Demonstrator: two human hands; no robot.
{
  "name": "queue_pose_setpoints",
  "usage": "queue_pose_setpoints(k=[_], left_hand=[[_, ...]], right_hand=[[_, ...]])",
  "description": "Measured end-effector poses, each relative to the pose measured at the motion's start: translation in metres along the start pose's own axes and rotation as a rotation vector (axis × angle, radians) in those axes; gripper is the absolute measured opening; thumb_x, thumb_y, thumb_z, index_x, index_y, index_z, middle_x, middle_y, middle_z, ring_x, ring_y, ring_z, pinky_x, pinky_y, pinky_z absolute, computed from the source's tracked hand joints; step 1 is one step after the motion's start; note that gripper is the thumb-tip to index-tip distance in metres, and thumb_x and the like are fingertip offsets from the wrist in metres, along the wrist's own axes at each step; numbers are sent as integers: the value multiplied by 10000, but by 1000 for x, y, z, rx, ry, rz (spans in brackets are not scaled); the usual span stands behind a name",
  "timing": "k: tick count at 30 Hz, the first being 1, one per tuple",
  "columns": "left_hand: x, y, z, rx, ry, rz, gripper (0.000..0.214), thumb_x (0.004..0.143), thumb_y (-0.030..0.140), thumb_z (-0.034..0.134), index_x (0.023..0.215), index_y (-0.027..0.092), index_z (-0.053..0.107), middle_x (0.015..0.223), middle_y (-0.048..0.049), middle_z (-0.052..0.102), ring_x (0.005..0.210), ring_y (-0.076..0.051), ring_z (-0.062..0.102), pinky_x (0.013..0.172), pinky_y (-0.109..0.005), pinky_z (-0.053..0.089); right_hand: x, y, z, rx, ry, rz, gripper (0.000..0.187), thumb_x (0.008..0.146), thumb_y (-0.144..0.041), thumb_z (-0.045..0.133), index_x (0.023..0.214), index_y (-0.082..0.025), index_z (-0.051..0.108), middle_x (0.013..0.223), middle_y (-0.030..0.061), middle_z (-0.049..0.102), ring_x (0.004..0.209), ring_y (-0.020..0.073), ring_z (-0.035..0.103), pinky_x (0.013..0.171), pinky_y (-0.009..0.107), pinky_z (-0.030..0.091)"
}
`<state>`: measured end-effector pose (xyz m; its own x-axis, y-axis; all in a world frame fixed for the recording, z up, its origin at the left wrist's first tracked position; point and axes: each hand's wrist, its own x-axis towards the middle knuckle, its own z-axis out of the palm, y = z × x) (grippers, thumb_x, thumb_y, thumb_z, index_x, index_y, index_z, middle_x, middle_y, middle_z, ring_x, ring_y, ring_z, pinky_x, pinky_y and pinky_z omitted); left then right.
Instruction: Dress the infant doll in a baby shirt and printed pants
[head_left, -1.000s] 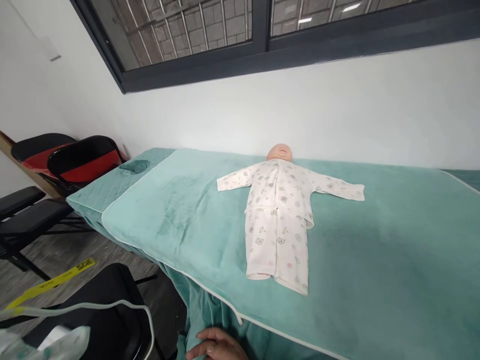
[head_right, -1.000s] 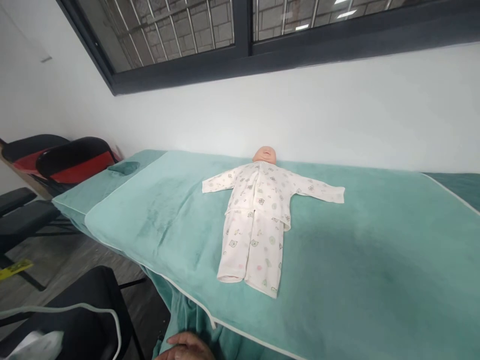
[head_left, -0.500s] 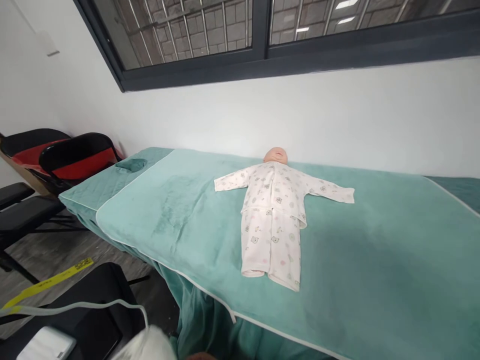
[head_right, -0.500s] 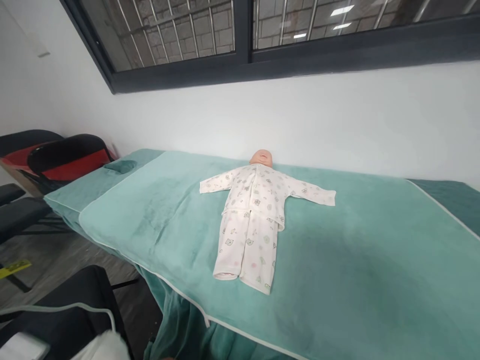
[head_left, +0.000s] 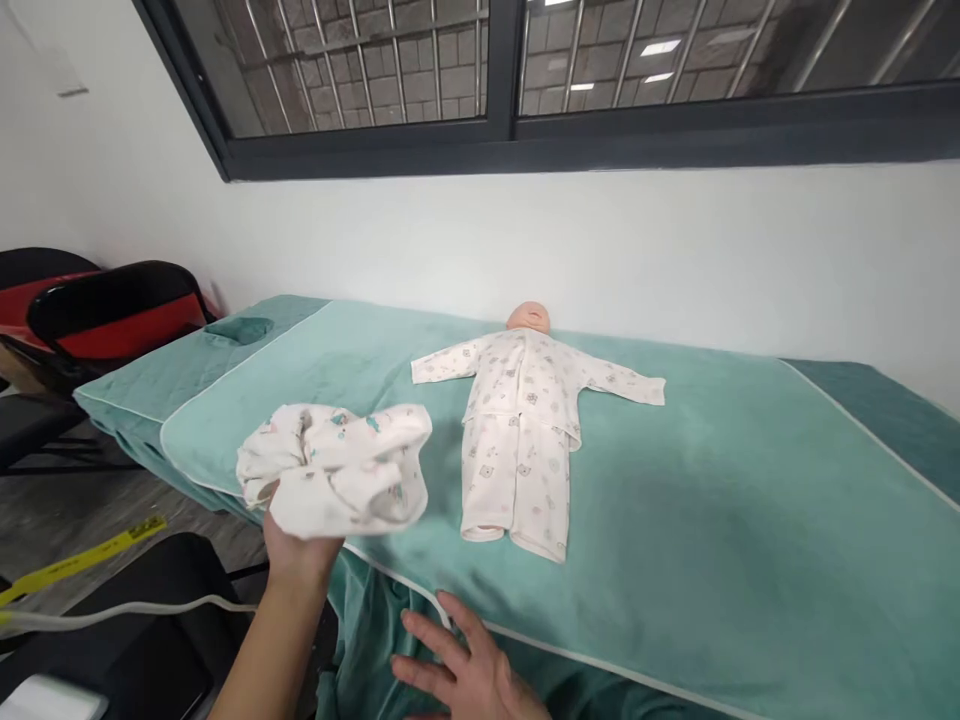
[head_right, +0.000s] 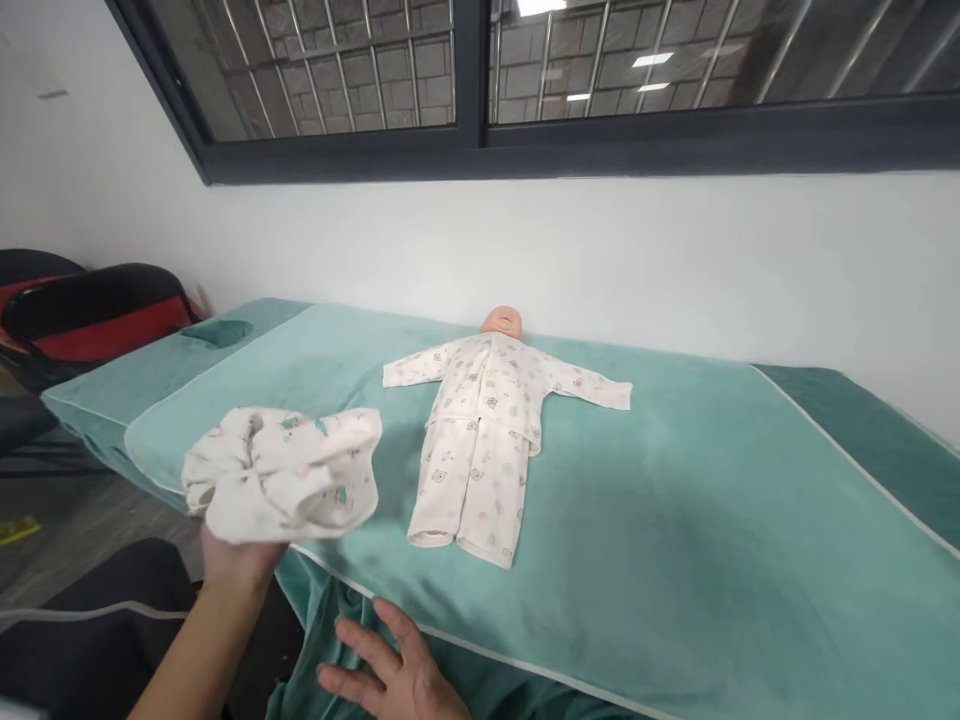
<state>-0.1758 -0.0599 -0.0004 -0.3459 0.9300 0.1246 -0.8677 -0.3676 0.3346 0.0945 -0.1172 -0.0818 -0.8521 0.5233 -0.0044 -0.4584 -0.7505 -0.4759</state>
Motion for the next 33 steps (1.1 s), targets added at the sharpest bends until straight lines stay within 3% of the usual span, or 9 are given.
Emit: queue_pose_setpoints(k=[3, 7, 12, 15, 18, 21, 24, 30, 33], left_hand=[[18, -14, 28, -6, 170, 65, 480, 922, 229, 307, 1330, 234, 558, 1270, -65, 669, 1234, -208, 584, 1152, -429, 337], [19, -56, 70, 77, 347, 2, 352, 897, 274, 448, 1139, 163, 678, 958, -82, 763, 1056, -256, 683, 1076, -437, 435], [13, -111, 107, 310, 288, -27, 264, 825, 275, 592, 1020, 142, 712, 927, -71, 758, 1059, -277, 677, 1010, -416, 494], [11, -133, 112, 500, 207, 36, 307, 766, 299, 686, 1033, 150, 706, 1004, -71, 750, 1141, -281, 637, 1030, -394, 479], [9, -143, 104, 687, 139, 114, 382, 731, 287, 727, 1102, 201, 692, 1139, -61, 721, 1246, -263, 571, 1107, -382, 404], [5, -143, 93, 884, 131, 71, 484, 678, 259, 780, 1151, 252, 678, 1263, -34, 668, 1318, -254, 509, 1165, -388, 325], [-7, -137, 87, 1050, 53, -86, 485, 722, 321, 762, 1192, 247, 665, 1252, -45, 673, 1271, -280, 550, 1136, -440, 366], [-66, -101, 75, 1491, -166, 37, 314, 885, 367, 589, 1182, 310, 675, 1297, -51, 637, 1188, -256, 606, 984, -348, 518], [-108, -63, 58, 1659, -163, 184, 264, 914, 342, 547, 1138, 375, 683, 1206, -27, 683, 1124, -229, 645, 897, -296, 560]], right_hand=[[-5, -28, 8, -110, 28, -58, 829, 629, -748, 700, 1359, -404, 513, 1502, 81, 441, 1355, 364, 434, 1016, 598, 388], [-2, -94, 47, -616, 182, -392, 945, 664, -595, 784, 1472, -442, 318, 1629, -1, 164, 1482, 312, 194, 1118, 524, 310], [39, -147, 87, -925, 245, -416, 1081, 740, -362, 795, 1528, -457, 61, 1628, -30, 135, 1474, 233, 230, 1170, 456, 273], [71, -153, 87, -1010, 323, -498, 1090, 663, -342, 832, 1527, -394, 170, 1604, 3, 200, 1466, 244, 237, 1167, 439, 288], [92, -158, 80, -1042, 488, -615, 838, 643, -316, 807, 1394, -303, 438, 1459, 51, 436, 1354, 251, 413, 1120, 412, 349], [94, -169, 71, -1027, 617, -645, 484, 678, -310, 738, 1130, -232, 586, 1103, 37, 640, 1035, 224, 612, 944, 376, 471], [78, -189, 63, -1089, 721, -676, 296, 701, -321, 703, 962, -213, 614, 899, 5, 651, 852, 195, 617, 796, 327, 487], [1, -248, 50, -984, 1067, -949, 441, 574, -308, 748, 989, -214, 632, 926, 31, 670, 720, 181, 589, 628, 308, 459], [-43, -275, 32, -1167, 1449, -1008, 442, 534, -296, 756, 964, -248, 673, 1019, 72, 689, 758, 217, 614, 608, 333, 448]])
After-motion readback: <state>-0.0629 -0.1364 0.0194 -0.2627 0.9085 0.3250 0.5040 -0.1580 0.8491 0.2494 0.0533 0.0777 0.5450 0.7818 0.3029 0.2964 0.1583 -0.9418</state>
